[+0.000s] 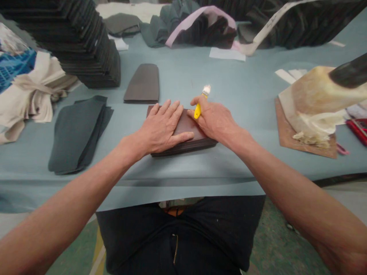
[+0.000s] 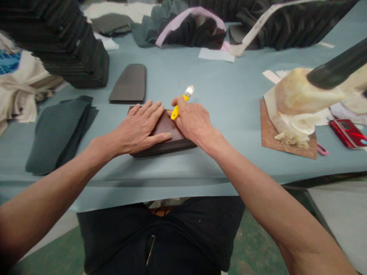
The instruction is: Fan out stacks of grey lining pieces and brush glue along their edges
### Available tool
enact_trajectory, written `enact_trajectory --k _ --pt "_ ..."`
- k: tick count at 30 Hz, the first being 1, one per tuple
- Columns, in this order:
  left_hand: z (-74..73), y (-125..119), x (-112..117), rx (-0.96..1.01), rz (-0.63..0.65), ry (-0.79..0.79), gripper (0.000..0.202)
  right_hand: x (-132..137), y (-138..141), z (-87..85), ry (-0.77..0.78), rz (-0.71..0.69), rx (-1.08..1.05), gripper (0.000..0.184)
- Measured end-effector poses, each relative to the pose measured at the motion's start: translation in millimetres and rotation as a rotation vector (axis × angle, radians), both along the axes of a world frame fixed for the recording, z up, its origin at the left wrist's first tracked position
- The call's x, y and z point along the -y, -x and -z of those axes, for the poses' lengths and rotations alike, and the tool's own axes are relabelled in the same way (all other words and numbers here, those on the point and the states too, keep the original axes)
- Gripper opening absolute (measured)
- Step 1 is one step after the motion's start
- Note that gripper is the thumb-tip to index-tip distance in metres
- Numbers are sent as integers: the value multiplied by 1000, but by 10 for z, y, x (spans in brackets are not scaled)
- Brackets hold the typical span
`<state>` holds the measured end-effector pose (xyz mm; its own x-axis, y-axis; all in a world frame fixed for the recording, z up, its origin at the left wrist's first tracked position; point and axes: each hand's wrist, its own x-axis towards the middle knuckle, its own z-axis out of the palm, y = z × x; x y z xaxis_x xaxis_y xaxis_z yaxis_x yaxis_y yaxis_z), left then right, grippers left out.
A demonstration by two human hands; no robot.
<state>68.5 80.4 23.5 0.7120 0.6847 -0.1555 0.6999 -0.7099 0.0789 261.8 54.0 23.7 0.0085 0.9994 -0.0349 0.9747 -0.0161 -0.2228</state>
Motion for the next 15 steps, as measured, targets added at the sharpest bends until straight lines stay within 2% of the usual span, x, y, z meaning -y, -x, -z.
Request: enact_trajectory --k 5,15 --pt "37 -5 -90 57 74 -4 116 -10 -31 38 19 17 -48 46" --pt "96 16 -214 152 37 -33 102 -10 -62 -61 147 20 -63 45"
